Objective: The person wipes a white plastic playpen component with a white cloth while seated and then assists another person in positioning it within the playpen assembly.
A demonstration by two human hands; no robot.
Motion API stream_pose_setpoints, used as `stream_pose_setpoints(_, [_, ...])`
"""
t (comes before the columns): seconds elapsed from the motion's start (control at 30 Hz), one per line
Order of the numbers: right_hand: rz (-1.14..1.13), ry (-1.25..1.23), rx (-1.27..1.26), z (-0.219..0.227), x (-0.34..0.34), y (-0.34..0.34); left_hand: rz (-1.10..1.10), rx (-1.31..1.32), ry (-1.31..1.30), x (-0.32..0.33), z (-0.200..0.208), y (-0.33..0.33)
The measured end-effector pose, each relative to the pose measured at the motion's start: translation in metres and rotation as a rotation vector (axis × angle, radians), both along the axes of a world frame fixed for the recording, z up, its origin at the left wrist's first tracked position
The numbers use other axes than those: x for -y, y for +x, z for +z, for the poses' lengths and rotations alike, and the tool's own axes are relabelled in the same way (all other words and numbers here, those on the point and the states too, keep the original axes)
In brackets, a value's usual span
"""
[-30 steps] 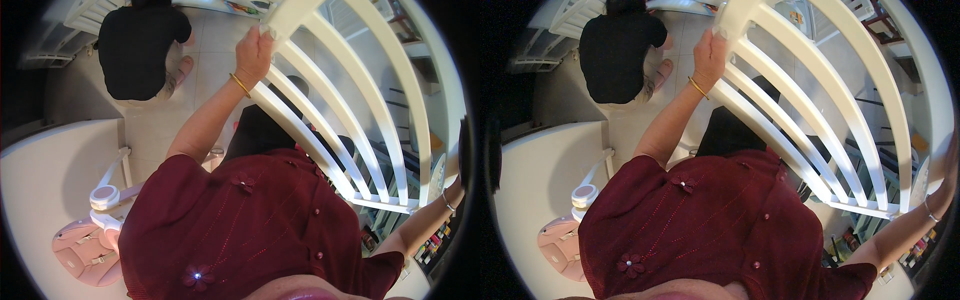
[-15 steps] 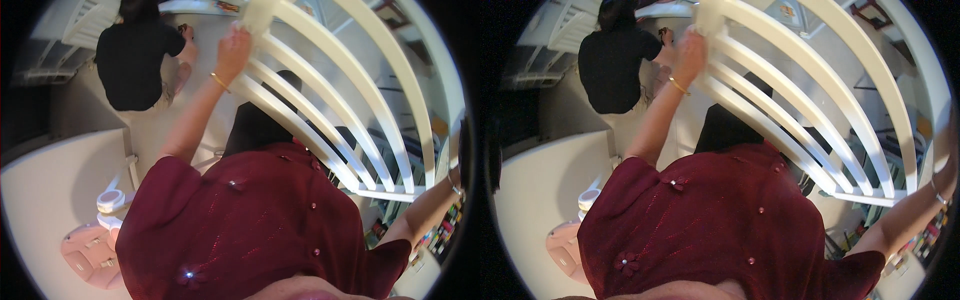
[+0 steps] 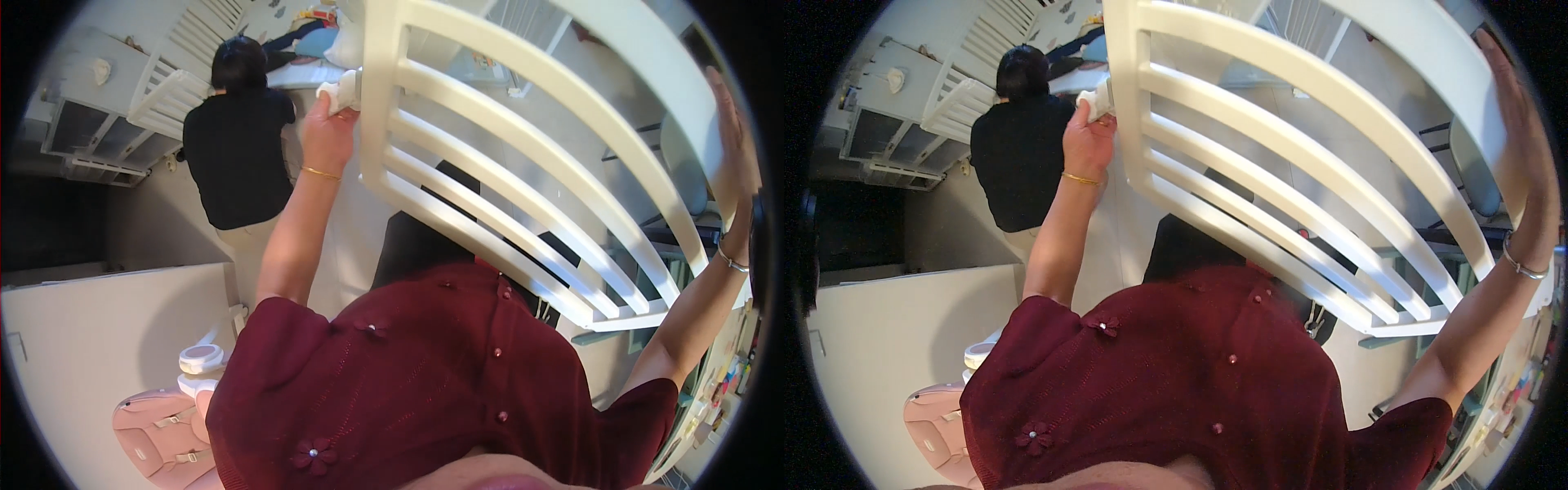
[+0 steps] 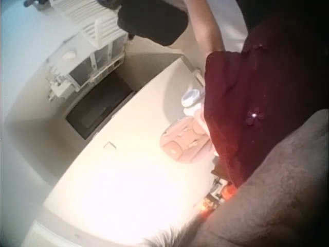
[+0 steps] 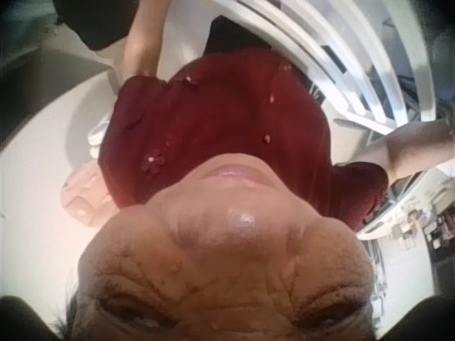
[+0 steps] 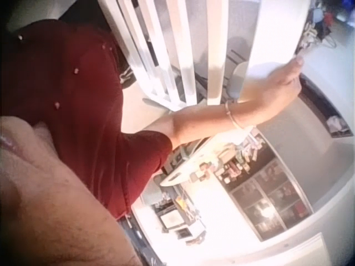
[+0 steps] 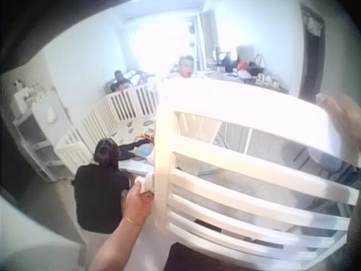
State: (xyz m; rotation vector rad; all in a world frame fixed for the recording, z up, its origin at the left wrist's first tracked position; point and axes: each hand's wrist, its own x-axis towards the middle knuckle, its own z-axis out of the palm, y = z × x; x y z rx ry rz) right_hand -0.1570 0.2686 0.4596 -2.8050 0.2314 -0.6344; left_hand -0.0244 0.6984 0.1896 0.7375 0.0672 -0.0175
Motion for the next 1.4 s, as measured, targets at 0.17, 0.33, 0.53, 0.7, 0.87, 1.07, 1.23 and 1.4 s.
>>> stream_pose_setpoints(0.17, [-0.066,-0.053,0.273,-0.039,0.024,0.014,0.222,0.395,0.602,0.021,0.104,-0.012])
stream_pose_setpoints(0.33, [0.001,0.072,0.274,-0.026,0.011,0.011,0.293,0.623,1.054,0.066,0.122,0.01])
stream_pose_setpoints(0.53, [-0.017,0.071,0.226,-0.03,0.0,0.016,0.41,0.653,1.342,0.049,0.069,0.006])
stream_pose_setpoints(0.7, [0.006,-0.005,0.334,-0.023,-0.007,0.007,0.172,0.6,0.943,0.054,0.093,0.029])
stream_pose_setpoints(0.87, [0.073,-0.033,0.3,-0.016,-0.016,0.006,0.126,0.58,0.778,0.062,0.148,0.04])
stream_pose_setpoints(1.07, [-0.059,0.04,0.253,-0.017,-0.015,-0.013,-0.378,0.426,0.65,0.027,0.132,0.045])
stream_pose_setpoints(1.23, [-0.029,-0.069,0.161,0.009,-0.069,-0.024,-0.54,0.342,0.598,-0.008,0.094,0.039])
stream_pose_setpoints(1.4, [-0.113,-0.117,0.119,0.02,-0.073,-0.022,-0.596,0.377,0.67,-0.024,0.1,0.044])
